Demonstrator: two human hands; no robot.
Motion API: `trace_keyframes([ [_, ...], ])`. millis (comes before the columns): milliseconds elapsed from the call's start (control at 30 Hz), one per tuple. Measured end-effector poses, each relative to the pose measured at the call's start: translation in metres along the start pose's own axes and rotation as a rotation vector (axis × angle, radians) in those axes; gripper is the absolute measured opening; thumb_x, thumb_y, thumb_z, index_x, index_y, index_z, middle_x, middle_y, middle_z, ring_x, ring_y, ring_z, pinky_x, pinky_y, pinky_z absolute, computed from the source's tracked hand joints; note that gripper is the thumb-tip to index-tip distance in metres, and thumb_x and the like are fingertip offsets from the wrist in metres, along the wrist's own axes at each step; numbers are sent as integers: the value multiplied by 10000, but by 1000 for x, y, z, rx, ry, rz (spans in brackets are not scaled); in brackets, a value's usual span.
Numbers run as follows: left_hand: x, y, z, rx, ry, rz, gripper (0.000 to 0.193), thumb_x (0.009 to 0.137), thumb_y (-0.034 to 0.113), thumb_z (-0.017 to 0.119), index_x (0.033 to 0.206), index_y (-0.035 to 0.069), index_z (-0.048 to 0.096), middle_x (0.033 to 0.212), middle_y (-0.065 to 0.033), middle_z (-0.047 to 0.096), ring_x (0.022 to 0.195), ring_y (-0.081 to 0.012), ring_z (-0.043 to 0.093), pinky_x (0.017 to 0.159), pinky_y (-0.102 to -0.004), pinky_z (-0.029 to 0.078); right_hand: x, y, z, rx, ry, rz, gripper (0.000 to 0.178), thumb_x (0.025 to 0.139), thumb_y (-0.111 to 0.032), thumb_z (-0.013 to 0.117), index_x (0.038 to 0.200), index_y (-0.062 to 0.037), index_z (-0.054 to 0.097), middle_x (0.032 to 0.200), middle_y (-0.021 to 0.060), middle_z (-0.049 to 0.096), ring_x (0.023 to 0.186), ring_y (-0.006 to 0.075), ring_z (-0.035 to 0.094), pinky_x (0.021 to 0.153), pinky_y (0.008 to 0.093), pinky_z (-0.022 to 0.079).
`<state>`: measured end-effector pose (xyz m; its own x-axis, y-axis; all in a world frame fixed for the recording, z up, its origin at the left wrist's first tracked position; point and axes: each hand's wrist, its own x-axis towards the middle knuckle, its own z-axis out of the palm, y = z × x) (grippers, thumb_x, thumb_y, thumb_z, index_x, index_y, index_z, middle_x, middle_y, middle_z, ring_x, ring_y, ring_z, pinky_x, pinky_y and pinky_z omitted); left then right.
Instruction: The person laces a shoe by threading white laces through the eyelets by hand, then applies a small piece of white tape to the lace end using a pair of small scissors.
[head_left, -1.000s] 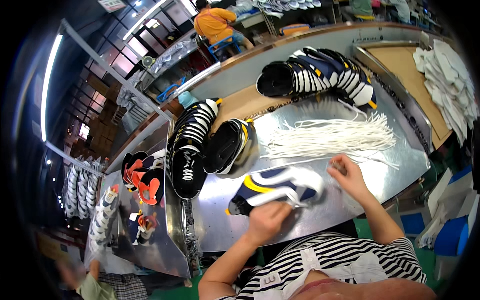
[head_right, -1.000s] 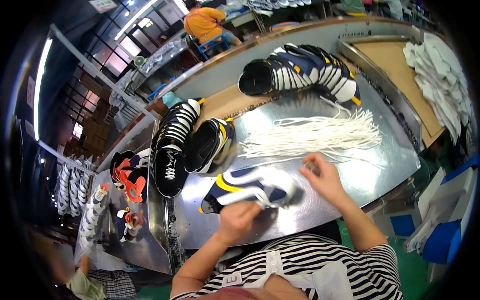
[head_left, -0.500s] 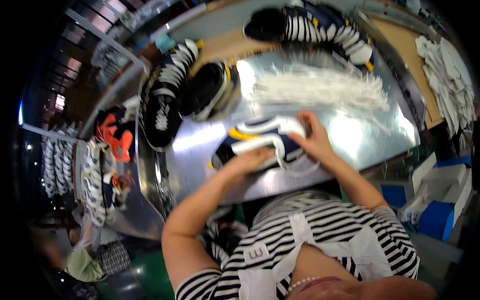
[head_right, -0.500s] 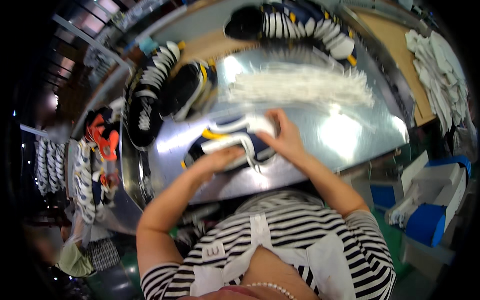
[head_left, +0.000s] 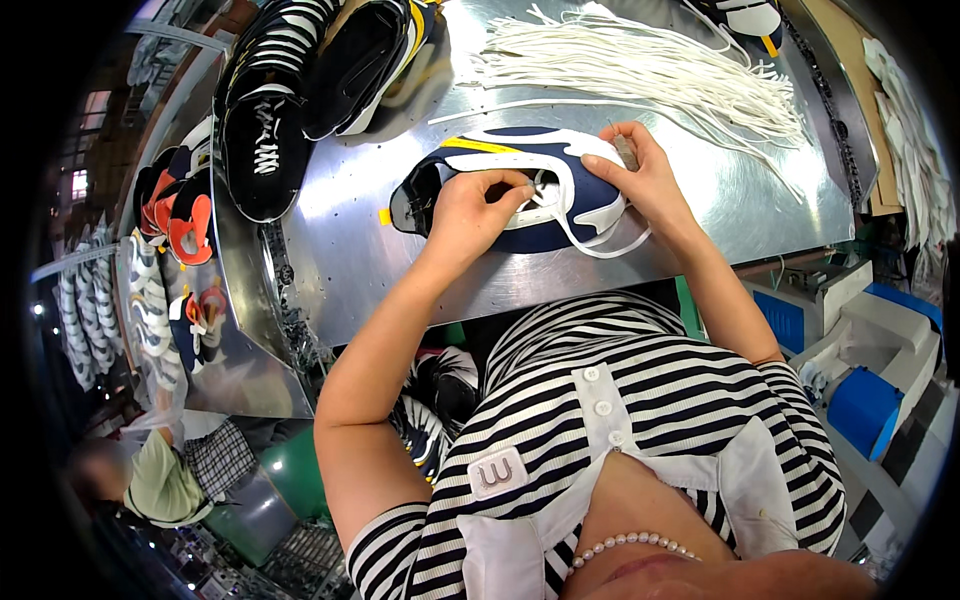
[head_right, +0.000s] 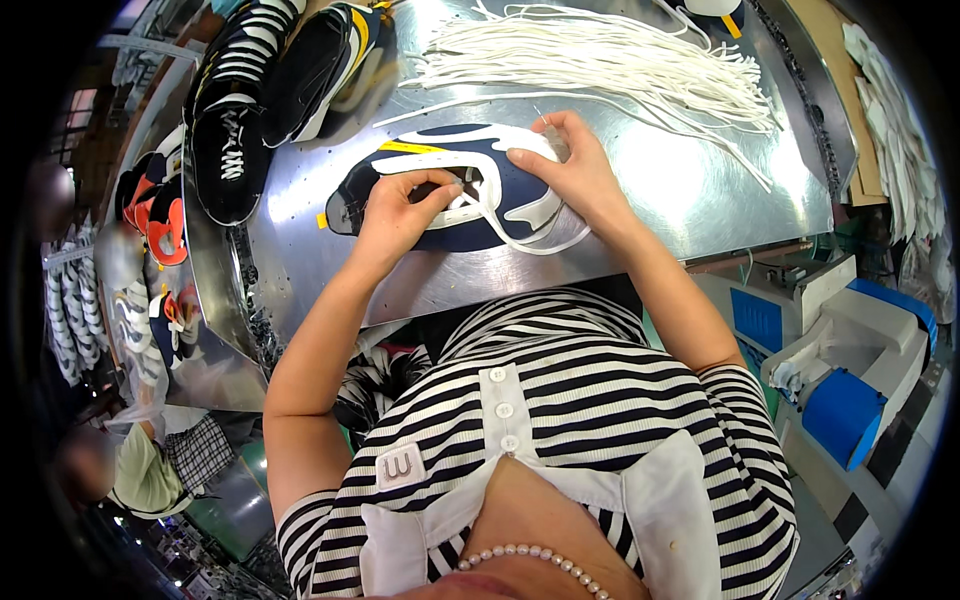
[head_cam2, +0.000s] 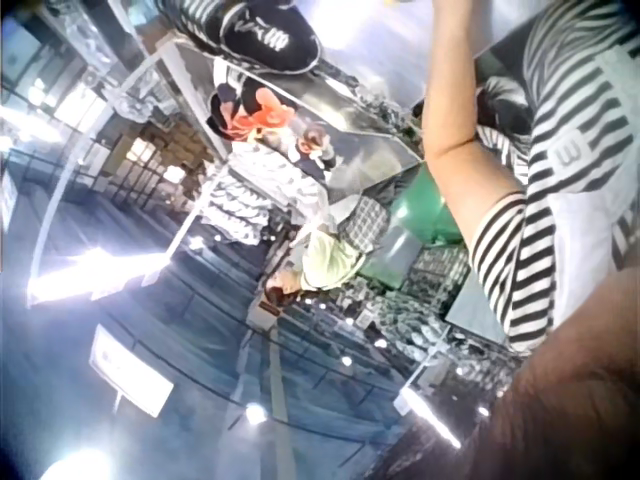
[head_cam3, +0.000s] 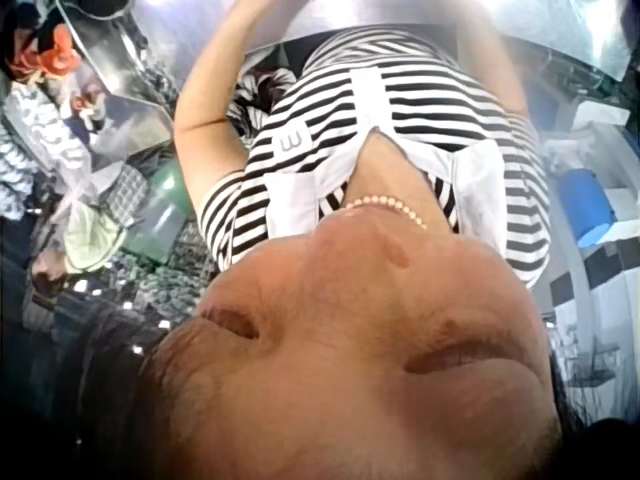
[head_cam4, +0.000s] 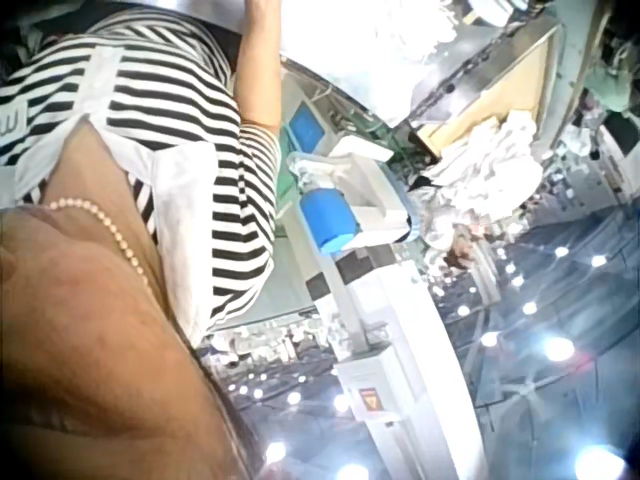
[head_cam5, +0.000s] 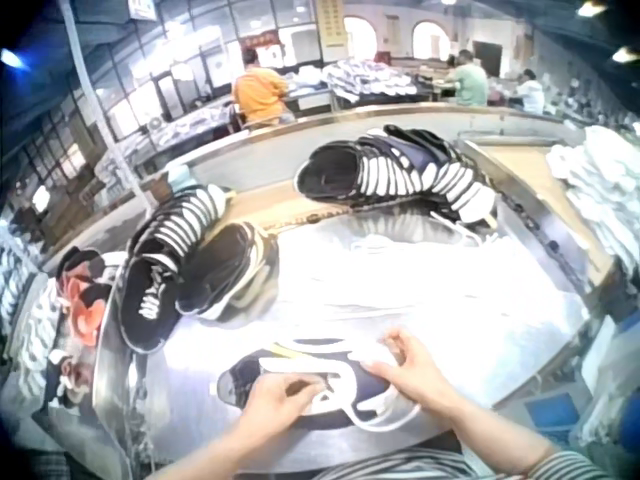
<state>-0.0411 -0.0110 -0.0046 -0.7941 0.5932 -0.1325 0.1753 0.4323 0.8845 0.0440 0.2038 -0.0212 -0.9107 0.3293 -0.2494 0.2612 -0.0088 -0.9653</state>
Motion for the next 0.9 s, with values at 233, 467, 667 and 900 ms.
trace_keyframes([
  [233, 8, -2, -3, 116, 17, 26, 135, 799, 129, 695, 837, 1, 708, 725, -104, 681, 646, -205, 620, 633, -321, 486, 1, 0, 3, -60, -15, -45, 505, 804, -268, 791, 1168, -49, 518, 1036, 111, 625, 869, 145, 604, 725, 257, 481],
  [467, -24, 24, -58, 763, 394, 455, 77, 785, 30, 660, 851, 51, 627, 837, -82, 650, 779, -293, 581, 716, -388, 462, 7, 4, -15, 59, -119, 33, 598, 762, -335, 818, 1210, -47, 543, 1138, 144, 639, 987, 190, 623, 858, 300, 489],
  [667, -115, -70, -226, 1282, 845, 33, 174, 862, 168, 655, 929, 9, 659, 887, -143, 663, 844, -314, 598, 766, -417, 466, 5, -9, -52, 55, -119, -40, 448, 830, -198, 754, 1198, -31, 560, 1062, 74, 641, 961, 116, 598, 859, 230, 469],
  [900, -52, 41, -77, 258, 441, 98, 76, 864, 36, 624, 917, -16, 641, 999, -94, 652, 871, -205, 602, 779, -293, 473, 18, 18, -57, -411, -26, -183, 520, 841, -401, 717, 1227, -82, 577, 1098, 154, 670, 946, 235, 670, 834, 322, 510],
])
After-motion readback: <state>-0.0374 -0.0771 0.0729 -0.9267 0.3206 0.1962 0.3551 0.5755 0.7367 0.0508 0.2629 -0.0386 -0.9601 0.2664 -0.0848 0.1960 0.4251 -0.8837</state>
